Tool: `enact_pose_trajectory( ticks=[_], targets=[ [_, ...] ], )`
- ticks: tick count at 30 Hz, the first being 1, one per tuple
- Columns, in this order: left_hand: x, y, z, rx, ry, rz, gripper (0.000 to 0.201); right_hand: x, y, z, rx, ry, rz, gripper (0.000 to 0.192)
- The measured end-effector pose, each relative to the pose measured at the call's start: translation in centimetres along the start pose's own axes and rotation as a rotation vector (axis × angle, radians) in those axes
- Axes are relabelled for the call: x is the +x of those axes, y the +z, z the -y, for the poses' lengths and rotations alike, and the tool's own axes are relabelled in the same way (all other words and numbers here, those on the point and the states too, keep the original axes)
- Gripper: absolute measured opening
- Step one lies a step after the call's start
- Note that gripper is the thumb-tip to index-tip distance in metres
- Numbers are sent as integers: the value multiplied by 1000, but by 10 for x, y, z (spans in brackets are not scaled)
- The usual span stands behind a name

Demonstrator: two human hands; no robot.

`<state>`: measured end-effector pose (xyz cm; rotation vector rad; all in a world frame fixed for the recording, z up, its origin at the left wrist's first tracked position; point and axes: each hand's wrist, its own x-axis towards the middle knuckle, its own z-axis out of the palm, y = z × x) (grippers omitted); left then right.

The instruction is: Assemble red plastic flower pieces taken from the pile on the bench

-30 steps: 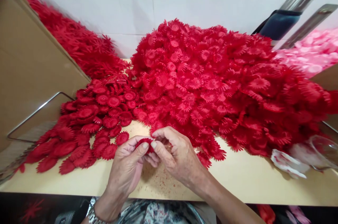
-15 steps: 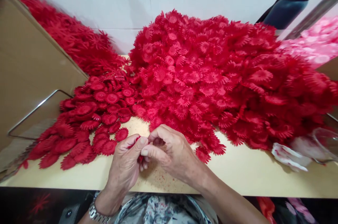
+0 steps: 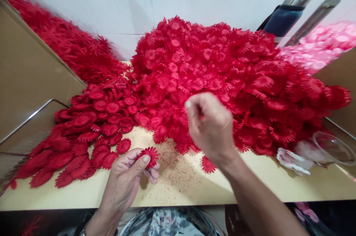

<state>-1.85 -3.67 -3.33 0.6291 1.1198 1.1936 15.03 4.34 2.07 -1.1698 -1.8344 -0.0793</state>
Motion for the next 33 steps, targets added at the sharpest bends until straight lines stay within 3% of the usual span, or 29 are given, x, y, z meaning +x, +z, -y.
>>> enact_pose_trajectory(
  ticks=[3,6,8,11,13,15,17,22,26,30,33],
  targets=[
    [0,-1,-2,-45,-16,-44,21,51,-24,-32,-454,-90,-125,21],
    [1,-1,-1,-82,-13,-54,19,79,-42,-52,-624,1,79,30],
    [2,0,1,-97,-17,-64,21,76,-45,-51,-622,1,119,35],
    [2,2,2,-105,-40,-94,27,45,-34,-30,-368,-110,114,31],
    [3,3,2,-93,-45,-118,30,18,-20,-10,-11,-175,241,20],
    [4,4,3,-66,-29,-122,33,-6,-6,9,302,-96,514,14],
    [4,5,5,-44,-10,-106,34,-24,7,21,493,33,697,11],
    [2,3,10,-61,-7,-41,29,-43,20,26,802,352,872,15],
    [-1,1,7,-21,49,29,18,-46,17,25,961,475,858,13],
    [-1,0,4,11,44,-14,17,-48,12,25,818,440,725,12],
    [-1,0,6,25,46,-94,26,-50,11,26,715,379,705,12]
  ],
)
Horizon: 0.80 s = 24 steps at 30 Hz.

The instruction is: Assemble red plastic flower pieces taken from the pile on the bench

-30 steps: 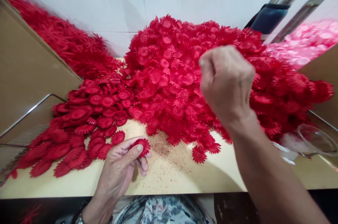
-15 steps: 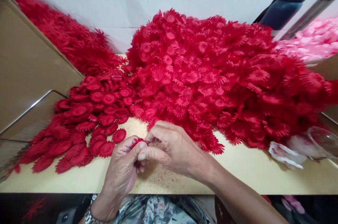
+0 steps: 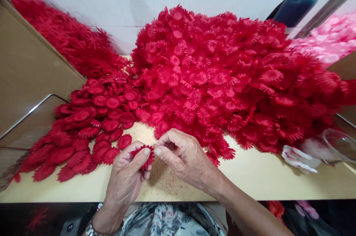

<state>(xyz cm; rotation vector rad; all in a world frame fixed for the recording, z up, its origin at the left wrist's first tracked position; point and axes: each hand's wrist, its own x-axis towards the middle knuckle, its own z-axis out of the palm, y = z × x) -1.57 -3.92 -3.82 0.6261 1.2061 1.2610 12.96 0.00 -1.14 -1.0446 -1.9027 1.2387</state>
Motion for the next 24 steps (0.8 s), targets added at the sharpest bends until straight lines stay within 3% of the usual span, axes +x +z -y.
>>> enact_pose_trajectory(
  ticks=[5,9,15,20,24],
  targets=[
    [1,4,3,4,-5,-72,40,-3,7,1,-52,-65,-31,17],
    [0,6,3,24,18,-49,44,-2,16,3,-1,-81,-55,12],
    [-4,-3,10,25,14,22,46,-1,19,-2,5,-34,13,11],
    [-6,-6,15,52,17,104,39,-6,19,-4,-12,-41,-61,15],
    [-6,-1,15,-25,87,49,39,-9,24,-4,55,16,-157,16]
  ],
)
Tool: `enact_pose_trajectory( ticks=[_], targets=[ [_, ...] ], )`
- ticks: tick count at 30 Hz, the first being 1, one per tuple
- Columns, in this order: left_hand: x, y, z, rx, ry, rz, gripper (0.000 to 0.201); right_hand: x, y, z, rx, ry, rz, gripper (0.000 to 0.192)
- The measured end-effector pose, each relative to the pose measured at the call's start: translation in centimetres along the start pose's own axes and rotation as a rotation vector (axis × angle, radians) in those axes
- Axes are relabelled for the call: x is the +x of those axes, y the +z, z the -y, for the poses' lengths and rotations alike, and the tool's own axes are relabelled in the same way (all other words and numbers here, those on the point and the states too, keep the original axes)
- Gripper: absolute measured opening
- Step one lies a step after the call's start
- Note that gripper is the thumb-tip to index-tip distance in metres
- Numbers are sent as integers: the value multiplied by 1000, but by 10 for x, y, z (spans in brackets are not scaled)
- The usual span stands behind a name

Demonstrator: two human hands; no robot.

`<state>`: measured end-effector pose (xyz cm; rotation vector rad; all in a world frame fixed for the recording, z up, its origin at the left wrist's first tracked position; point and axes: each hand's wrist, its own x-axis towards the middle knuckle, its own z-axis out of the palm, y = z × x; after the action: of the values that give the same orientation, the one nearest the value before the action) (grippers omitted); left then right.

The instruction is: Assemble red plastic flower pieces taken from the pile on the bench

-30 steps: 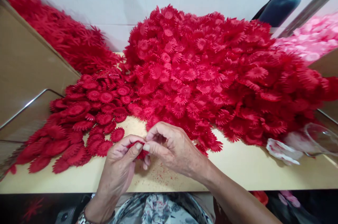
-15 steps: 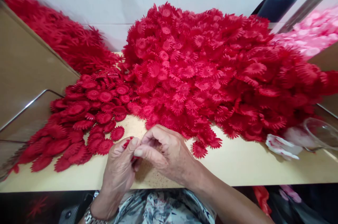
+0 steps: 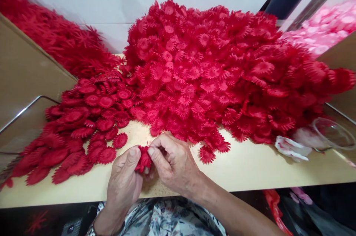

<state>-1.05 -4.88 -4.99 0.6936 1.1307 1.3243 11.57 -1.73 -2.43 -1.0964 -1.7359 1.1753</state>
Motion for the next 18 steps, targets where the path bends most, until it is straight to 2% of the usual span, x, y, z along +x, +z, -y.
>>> enact_pose_trajectory(
  ticks=[5,7,11,13,15,16,18],
  targets=[
    [-2,2,-2,63,48,-21,36,1,2,-8,97,93,-135,19],
    [-2,1,-4,76,69,-34,34,2,1,-12,117,80,-170,17],
    [-1,0,-12,72,67,-41,32,5,-13,-11,65,-8,-375,13],
    [1,0,-17,57,14,0,28,11,-30,1,-102,-138,-409,7],
    [3,2,-20,19,-62,48,26,23,-56,19,-377,-324,-445,5],
    [3,3,-21,-4,-94,64,25,31,-72,28,-534,-437,-544,6],
    [5,6,-23,-43,-133,70,24,49,-108,45,-923,-466,-808,10]
  ],
)
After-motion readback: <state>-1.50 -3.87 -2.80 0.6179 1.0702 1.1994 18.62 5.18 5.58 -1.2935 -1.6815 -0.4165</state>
